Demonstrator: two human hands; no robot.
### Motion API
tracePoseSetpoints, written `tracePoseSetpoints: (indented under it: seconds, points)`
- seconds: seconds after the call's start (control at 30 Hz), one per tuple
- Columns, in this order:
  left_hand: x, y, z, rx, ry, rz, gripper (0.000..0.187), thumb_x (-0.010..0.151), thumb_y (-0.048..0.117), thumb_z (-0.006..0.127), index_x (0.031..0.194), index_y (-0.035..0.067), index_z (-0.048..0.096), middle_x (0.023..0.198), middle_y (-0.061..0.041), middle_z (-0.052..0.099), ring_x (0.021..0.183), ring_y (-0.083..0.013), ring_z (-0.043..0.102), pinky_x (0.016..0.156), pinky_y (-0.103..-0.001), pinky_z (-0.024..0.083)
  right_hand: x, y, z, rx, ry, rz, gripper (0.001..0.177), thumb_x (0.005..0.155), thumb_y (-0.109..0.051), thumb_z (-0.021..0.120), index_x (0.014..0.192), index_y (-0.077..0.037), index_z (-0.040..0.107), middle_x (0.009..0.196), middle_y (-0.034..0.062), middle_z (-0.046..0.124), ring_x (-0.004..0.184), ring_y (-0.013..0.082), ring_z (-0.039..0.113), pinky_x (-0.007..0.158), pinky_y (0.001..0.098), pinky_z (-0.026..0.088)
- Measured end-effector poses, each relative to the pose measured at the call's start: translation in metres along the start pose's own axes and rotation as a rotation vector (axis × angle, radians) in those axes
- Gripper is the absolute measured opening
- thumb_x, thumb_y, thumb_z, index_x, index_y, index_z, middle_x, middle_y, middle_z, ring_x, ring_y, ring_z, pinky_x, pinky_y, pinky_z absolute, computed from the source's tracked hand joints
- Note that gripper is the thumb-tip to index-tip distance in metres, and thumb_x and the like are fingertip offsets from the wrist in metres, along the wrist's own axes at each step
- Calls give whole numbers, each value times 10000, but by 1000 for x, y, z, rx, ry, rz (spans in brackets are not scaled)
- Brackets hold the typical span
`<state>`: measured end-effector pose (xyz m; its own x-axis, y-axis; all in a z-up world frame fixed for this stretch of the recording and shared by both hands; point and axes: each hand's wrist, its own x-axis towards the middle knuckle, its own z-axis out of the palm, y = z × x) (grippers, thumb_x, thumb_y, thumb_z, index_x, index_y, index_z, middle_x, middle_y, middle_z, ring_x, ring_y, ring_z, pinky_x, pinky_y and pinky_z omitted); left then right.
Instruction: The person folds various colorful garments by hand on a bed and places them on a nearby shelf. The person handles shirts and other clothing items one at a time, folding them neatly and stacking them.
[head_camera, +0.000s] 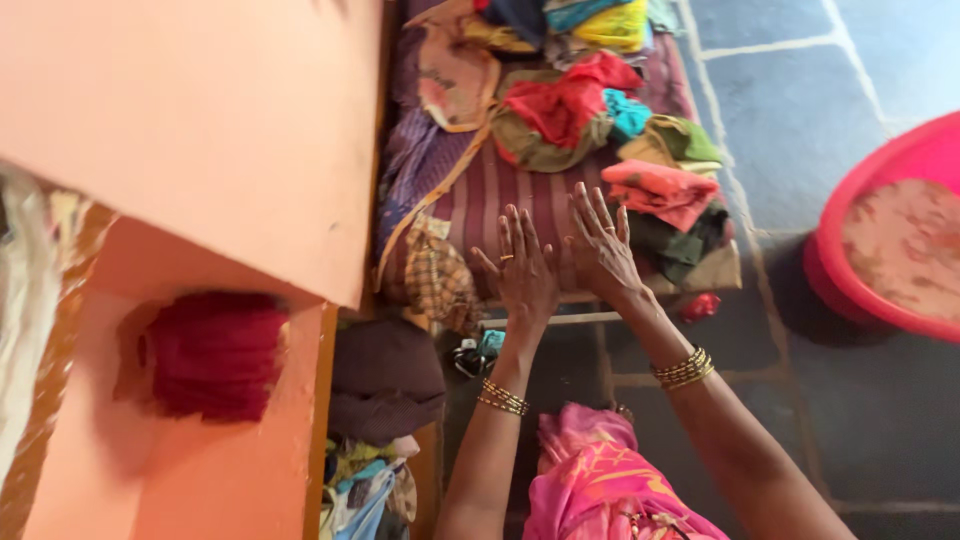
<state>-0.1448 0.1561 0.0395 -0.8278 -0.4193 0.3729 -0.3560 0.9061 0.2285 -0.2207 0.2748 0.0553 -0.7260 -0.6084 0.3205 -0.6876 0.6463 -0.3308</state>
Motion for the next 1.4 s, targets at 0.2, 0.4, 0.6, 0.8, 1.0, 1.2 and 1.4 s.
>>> tracePoseSetpoints:
  seconds: [0.2,0.4,0.6,0.8,1.0,1.2,1.4]
  points:
    - [6,59,29,152,-12,111,734,1042,425,477,1641,67,249,1729,-85,177,1585,-208,197,1184,-754,59,-21,59,-27,-5,37,109,717,952,-257,580,1580,-30,321,1700,160,198,1568,336,177,1221,622,112]
    - [18,115,56,70,-55,150,728,1027,409,482,1624,58,259,1722,-80,185,1574,-201,206,1185,-751,60,-36,130,-44,-14,29,173,721,982,-275,571,1609,-51,294,1706,149,192,1579,333,159,1231,614,118]
    - [35,165,82,86,-14,158,693,1024,384,451,1619,62,301,1715,-75,215,1581,-188,197,1200,-745,56,-40,204,-57,-73,-42,230,719,995,-277,544,1618,-72,250,1724,140,147,1590,330,114,1215,633,117]
    - [43,197,109,62,-95,182,713,982,334,476,1602,21,316,1715,-115,209,1589,-234,165,1197,-747,38,-47,253,-57,-45,-116,287,721,1017,-312,515,1640,-112,211,1718,107,153,1581,322,121,1208,642,139]
    - [45,206,141,173,-276,173,709,933,247,502,1576,5,326,1695,-165,186,1584,-290,101,1150,-763,-6,-60,281,-45,-64,-150,295,689,1022,-343,511,1611,-106,246,1710,110,183,1580,320,144,1202,644,147]
    - [54,202,176,174,-247,191,702,938,217,530,1584,9,349,1699,-180,191,1596,-305,81,1176,-755,17,-62,300,-23,-22,-189,352,689,1011,-351,505,1607,-107,259,1703,110,192,1569,313,148,1198,637,143]
    - [89,197,209,194,-259,232,715,919,227,587,1586,86,372,1687,-258,168,1584,-369,67,1184,-709,82,-51,318,11,-16,-198,376,642,1027,-375,493,1579,-99,313,1685,105,245,1560,320,185,1196,640,180]
